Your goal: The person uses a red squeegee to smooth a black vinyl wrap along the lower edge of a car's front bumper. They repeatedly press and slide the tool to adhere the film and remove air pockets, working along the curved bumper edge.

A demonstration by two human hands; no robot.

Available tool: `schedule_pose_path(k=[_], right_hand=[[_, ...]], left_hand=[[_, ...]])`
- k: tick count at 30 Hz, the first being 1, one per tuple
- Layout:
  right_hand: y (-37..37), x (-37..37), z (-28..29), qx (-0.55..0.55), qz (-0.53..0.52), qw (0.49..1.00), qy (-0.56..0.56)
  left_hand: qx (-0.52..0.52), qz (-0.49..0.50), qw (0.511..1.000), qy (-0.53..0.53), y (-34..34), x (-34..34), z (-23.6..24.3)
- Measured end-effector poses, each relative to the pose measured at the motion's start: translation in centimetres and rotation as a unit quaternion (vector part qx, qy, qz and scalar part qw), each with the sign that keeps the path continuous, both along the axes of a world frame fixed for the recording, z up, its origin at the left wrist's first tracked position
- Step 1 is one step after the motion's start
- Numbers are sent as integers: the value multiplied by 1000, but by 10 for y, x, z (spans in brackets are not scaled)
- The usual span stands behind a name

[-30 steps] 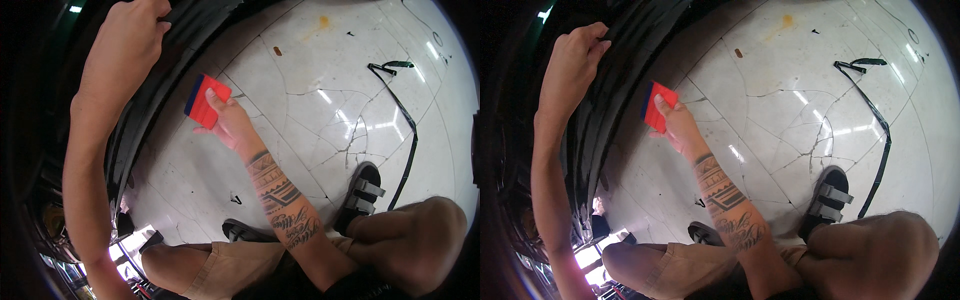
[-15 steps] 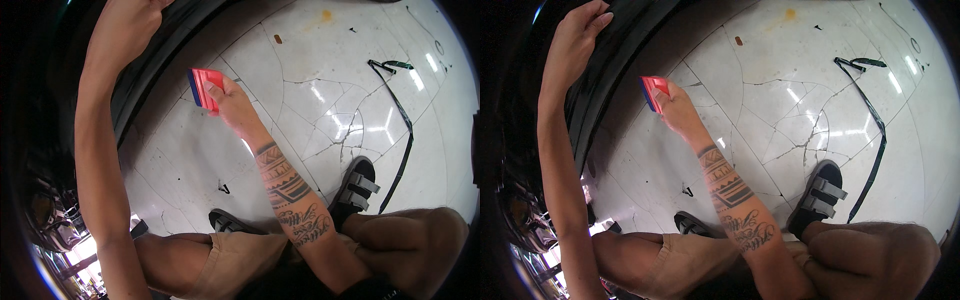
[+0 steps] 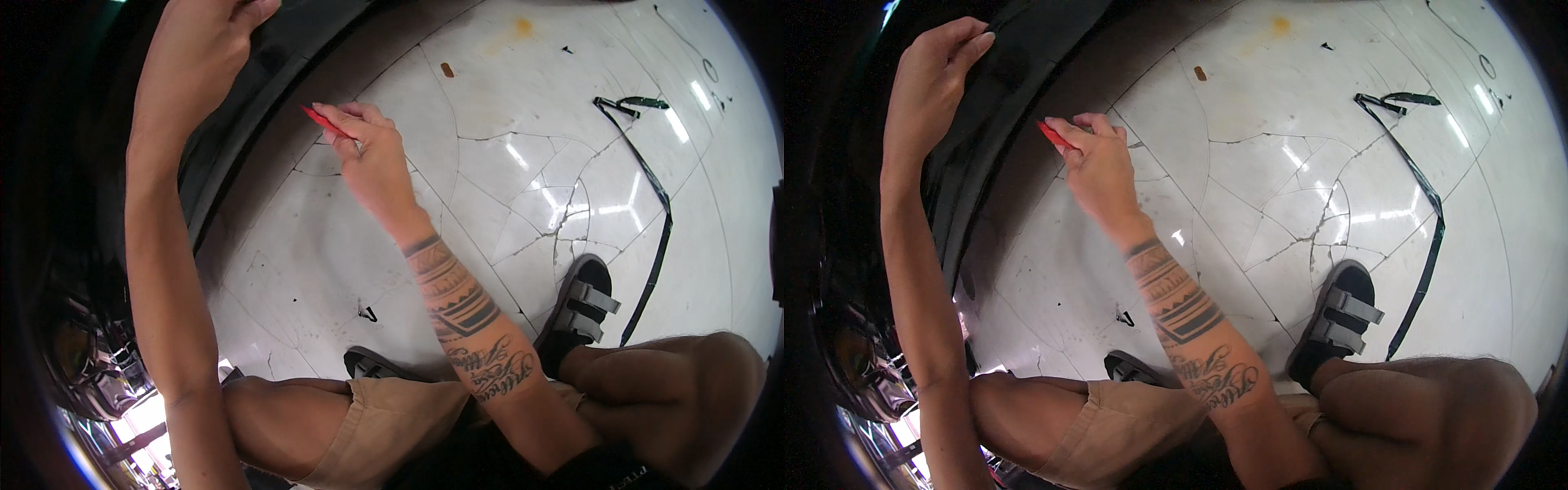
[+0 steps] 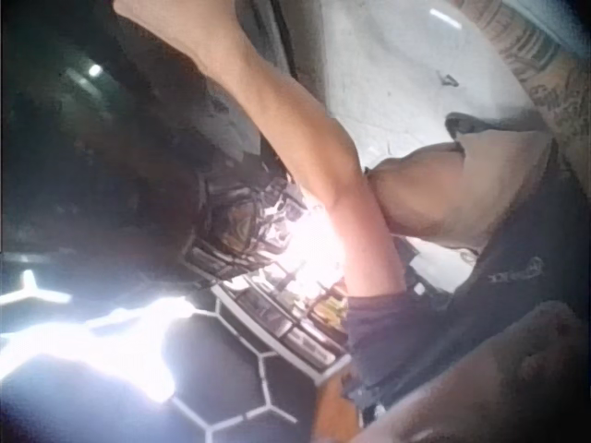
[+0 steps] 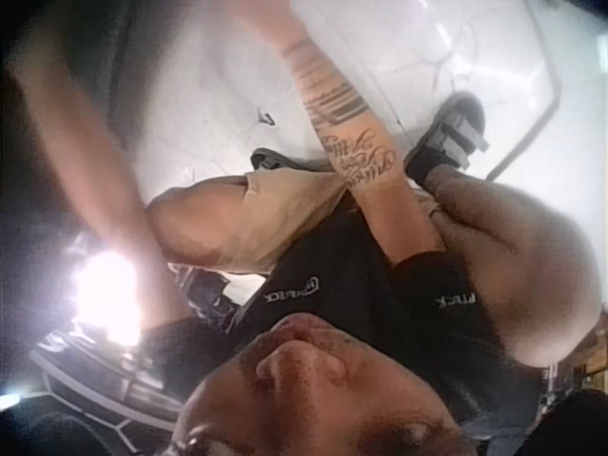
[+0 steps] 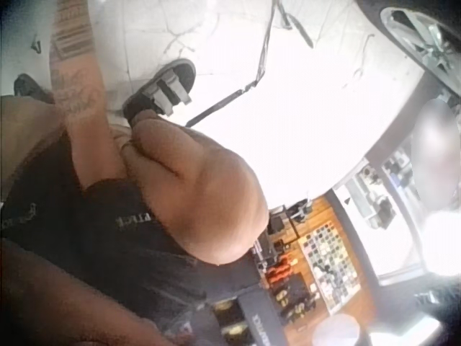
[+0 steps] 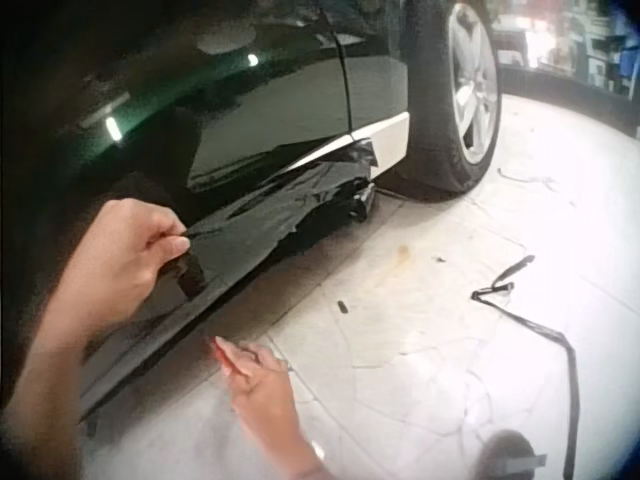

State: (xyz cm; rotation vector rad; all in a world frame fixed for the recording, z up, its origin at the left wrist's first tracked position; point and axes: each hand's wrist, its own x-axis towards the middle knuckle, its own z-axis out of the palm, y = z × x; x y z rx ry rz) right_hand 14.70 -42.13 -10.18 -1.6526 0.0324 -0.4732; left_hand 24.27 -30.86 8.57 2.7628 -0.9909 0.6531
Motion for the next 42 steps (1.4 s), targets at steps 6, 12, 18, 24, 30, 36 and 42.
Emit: schedule_pose_path(k=[6, 12, 18, 24, 30, 36, 42], right_hand=[[65, -2, 14, -289, -126, 936, -156], [89, 8, 1, -302, -135, 926, -181], [52, 25, 12, -337, -199, 897, -205], [-2, 44, 26, -352, -241, 875, -230], [-54, 67, 36, -402, -300, 817, -286], [-59, 40, 43, -364, -251, 874, -200], [16, 21, 26, -151, -114, 957, -218]], left_hand=[[32, 18, 999, -30, -4, -2, 12], [34, 47, 998, -9, -15, -11, 16], [35, 9, 998, -42, -11, -7, 17], [48, 22, 998, -17, -17, -6, 25], [32, 30, 999, -25, -21, -5, 24], [42, 38, 998, 1, -26, -10, 30], [55, 10, 998, -4, -26, -7, 32]])
